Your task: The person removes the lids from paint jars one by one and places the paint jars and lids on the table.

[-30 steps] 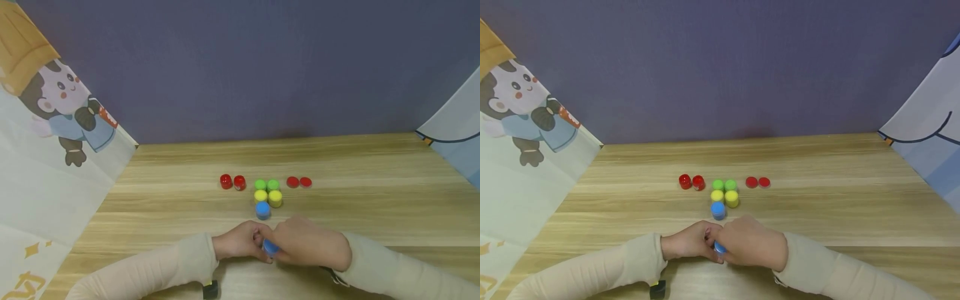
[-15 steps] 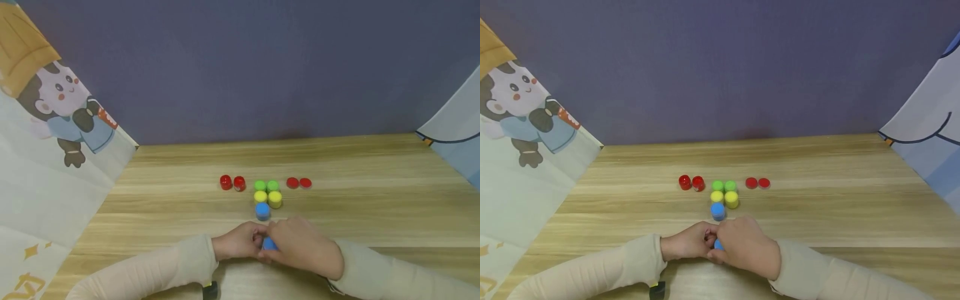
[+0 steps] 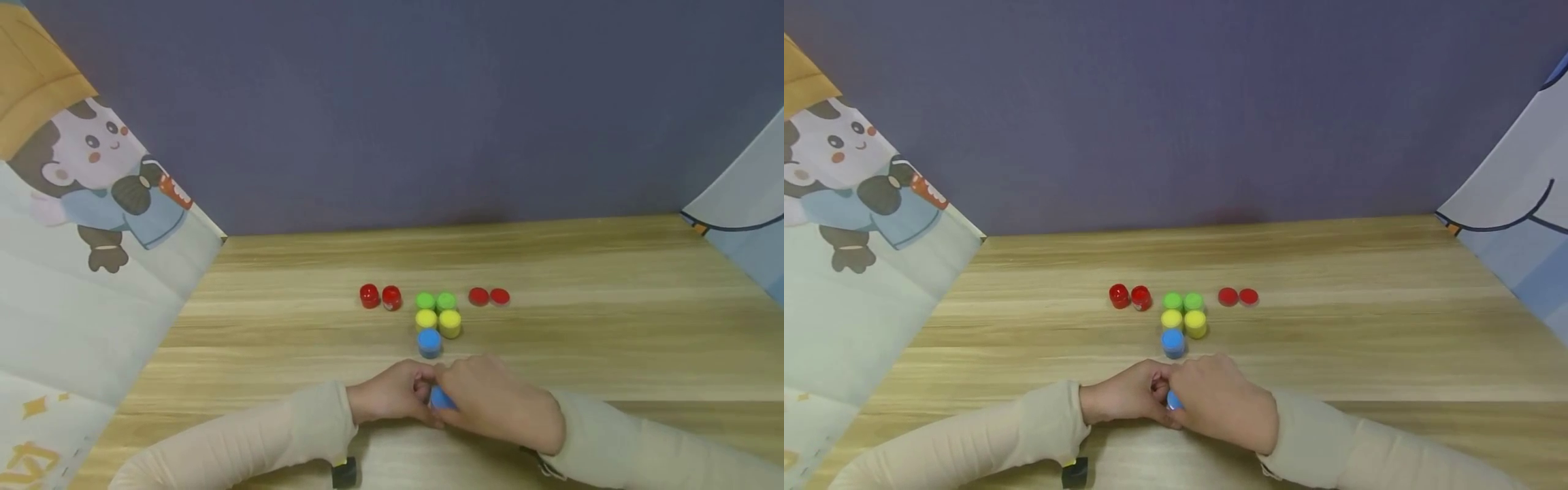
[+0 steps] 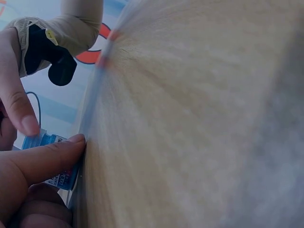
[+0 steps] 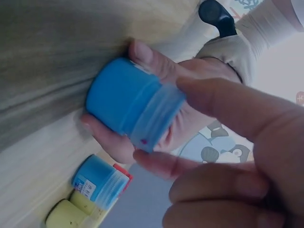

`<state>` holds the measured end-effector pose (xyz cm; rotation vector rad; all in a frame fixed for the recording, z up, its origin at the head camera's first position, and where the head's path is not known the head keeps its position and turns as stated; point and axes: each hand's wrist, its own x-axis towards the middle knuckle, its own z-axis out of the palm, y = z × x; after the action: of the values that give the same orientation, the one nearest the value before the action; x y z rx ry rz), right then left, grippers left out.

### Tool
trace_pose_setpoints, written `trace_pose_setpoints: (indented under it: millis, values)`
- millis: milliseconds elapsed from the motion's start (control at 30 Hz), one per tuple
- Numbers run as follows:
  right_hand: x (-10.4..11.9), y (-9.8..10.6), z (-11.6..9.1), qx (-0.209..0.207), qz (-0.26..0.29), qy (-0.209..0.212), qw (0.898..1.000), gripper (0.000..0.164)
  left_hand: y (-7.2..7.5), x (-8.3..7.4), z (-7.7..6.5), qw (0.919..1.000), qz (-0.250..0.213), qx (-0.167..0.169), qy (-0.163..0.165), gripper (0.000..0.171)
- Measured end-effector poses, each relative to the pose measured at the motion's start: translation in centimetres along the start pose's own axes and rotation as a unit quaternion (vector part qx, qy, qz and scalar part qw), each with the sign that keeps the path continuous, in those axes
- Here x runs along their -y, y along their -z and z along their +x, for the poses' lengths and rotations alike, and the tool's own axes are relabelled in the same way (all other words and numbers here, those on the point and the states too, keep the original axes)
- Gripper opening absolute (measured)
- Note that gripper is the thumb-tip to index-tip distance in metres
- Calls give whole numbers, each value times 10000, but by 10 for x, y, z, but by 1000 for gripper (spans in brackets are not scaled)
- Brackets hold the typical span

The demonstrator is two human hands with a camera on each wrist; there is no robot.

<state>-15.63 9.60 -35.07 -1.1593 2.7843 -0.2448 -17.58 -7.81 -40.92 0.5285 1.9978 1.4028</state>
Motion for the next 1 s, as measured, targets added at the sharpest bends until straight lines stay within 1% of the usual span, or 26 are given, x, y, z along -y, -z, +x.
trace_pose_setpoints:
  millis: [100,200,300,433,500,567,633,700,800,900,1000]
  values:
    - [-2,4,0,242,125,133,9995,37,0,-1,-1,10000,57,-8,17,45]
    - [-4,8,0,422,116,373,9983,43,0,-2,-1,9999,118,-35,-19,43]
    - [-8,11,0,490,107,637,9967,36,0,-2,0,10000,59,-34,-66,37]
    - [-11,13,1,582,280,777,9949,30,-1,-1,1,10000,-46,-9,-66,32]
    - [-11,12,1,589,425,724,9947,29,-1,-1,1,10000,-18,13,-59,34]
    - [-11,11,0,390,506,648,9959,24,0,-1,1,10000,38,23,-65,37]
    - [-8,9,-1,200,616,407,9971,21,0,-1,2,9999,118,25,-89,39]
    - [-6,7,-3,-36,592,157,9981,27,0,0,2,9997,200,-7,-105,41]
    - [-1,2,-3,-207,293,-219,9991,37,0,0,2,9995,300,-95,-103,40]
    - [2,-3,-4,-368,-80,-344,9987,41,-1,1,2,9994,311,-143,-69,41]
    - [4,-7,-4,-558,-263,-352,9975,41,-1,1,2,9994,295,-153,-63,40]
